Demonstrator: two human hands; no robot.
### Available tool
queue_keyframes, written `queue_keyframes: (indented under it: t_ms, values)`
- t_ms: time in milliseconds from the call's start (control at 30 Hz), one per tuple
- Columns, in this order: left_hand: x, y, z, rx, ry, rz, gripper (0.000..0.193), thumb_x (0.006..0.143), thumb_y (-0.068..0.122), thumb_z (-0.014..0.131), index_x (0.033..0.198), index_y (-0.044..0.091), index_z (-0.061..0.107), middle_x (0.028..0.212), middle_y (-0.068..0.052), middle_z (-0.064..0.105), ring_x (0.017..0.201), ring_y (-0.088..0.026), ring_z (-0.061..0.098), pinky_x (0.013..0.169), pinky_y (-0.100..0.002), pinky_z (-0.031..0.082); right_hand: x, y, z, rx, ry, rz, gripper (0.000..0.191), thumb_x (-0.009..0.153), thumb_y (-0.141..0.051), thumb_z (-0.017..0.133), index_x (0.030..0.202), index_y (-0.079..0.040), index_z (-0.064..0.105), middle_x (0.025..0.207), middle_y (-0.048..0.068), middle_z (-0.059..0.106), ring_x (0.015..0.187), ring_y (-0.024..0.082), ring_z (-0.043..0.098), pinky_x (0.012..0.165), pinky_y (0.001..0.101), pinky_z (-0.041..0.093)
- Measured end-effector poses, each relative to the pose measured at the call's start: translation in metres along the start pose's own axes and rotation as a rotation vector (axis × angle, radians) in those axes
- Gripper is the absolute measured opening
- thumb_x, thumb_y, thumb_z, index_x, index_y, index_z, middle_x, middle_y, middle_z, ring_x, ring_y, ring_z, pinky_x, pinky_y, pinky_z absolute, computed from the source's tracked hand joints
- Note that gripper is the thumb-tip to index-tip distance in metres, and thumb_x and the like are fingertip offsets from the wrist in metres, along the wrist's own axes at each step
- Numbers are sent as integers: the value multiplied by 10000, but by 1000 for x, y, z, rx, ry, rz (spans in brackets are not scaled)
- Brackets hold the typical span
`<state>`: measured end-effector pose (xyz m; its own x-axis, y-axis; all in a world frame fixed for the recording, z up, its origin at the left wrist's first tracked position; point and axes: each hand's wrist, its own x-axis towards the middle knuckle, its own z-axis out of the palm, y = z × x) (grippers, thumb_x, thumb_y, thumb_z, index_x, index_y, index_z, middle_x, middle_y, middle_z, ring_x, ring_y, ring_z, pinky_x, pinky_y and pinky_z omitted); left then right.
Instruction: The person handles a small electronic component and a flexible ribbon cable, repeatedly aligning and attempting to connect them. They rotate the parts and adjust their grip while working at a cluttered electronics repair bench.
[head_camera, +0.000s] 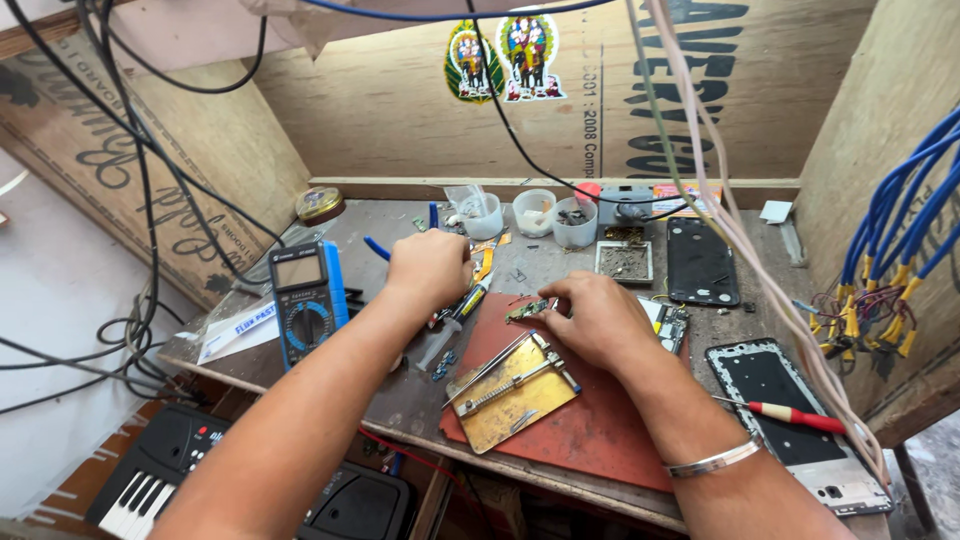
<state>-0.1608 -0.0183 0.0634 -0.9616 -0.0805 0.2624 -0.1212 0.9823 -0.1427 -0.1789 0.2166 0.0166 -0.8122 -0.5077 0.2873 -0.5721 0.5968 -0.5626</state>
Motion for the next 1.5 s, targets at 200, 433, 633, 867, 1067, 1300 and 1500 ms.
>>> queue_keyframes:
  t_ms: [200,433,633,867,1067,1300,1500]
  values:
    - [-40,-33,-13,-10,41,30,166,858,294,694,903,164,788,849,-130,754,838,-339,731,739,-483,582,-1,-9,1,7,37,-15,333,809,-313,773,1119,-194,785,941,70,763,956,288,704,863,431,556]
    - [-28,-14,-5,7,59,93,232,867,337,696,920,121,763,859,-156,753,821,-364,726,724,-488,578,-5,-7,-3,43,83,-35,295,804,-287,785,1075,-171,789,928,64,751,931,288,702,820,433,557]
    - [24,29,9,41,4,-43,260,863,302,681,921,73,791,1006,-179,752,940,-334,735,803,-444,602,-3,1,-3,58,123,-96,283,795,-268,793,1052,-150,789,918,74,741,918,289,703,819,427,557]
    - [48,40,16,-54,-125,-267,261,817,216,711,1031,87,785,1123,-156,733,1041,-321,723,858,-431,596,-1,3,-2,60,107,-80,274,798,-239,780,1060,-158,785,922,69,740,934,287,697,836,425,554]
    - [45,39,16,-229,14,-337,246,806,274,761,991,116,799,1031,-139,758,985,-325,731,849,-442,585,-2,2,-6,72,109,-72,270,798,-238,779,1055,-153,785,937,66,742,945,283,700,846,417,555]
    - [29,37,-5,-471,223,-186,199,799,369,790,925,216,802,803,-64,764,795,-270,733,729,-440,565,4,4,-1,192,177,-154,303,801,-240,787,1087,-138,789,888,73,753,870,265,719,833,390,561]
    - [4,34,-3,-1100,205,-39,162,873,212,764,964,81,735,807,-37,748,668,-128,693,615,-310,557,15,17,8,670,211,138,232,850,-128,712,1068,-50,704,806,70,677,735,153,617,650,314,499]
